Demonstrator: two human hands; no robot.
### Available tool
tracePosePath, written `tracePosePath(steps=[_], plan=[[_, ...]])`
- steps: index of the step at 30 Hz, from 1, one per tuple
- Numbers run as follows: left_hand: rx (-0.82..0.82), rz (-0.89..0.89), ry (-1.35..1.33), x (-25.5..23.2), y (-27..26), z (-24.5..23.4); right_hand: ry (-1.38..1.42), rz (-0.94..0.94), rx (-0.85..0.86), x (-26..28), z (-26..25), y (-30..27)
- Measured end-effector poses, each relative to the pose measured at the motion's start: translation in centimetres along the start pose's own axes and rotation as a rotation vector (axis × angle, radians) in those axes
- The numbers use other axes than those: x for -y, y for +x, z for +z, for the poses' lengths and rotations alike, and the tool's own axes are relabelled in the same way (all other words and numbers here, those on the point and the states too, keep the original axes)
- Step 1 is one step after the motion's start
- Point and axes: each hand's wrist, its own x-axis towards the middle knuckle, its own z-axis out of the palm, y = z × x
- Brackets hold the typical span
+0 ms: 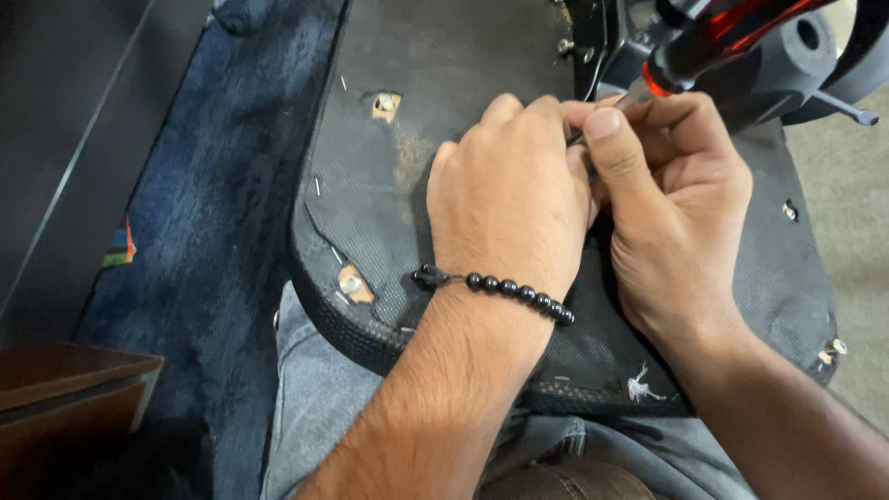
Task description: The person uses a screwdriver to tighten a screw into the metal base of an overturned office chair. The hands hold the screwdriver and rotate it to secure the screw into the chair's base plate.
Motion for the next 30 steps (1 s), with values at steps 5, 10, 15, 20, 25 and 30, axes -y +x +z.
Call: tracePosePath(steps=[5,10,15,20,25,30], plan=[[-0.022,-0.015,-0.054,0.0,-0.1,0.0,-0.001,0.018,-0.008,0.0,0.2,-0.1],[0.006,-0.023,-0.077,0.1,0.1,0.0,-0.02,0.02,-0.029,0.2,0.4,0.0],[-0.043,0.005,-0.049,0.4,0.0,0.6,-0.075,0.024,-0.013,0.3,0.2,-0.1],[-0.047,-0.016,-0.084,0.7,-0.1,0.5,-0.16,0.022,-0.003,0.8,1.0,-0.2],[-0.037,-0.019,-0.063,0.6,0.2,0.3,-0.167,0.058,-0.015,1.5,1.9,0.3],[-0.093,-0.008,-0.098,0.5,-0.1,0.5,-0.122,0.071,-0.014,1.4,1.8,0.2]])
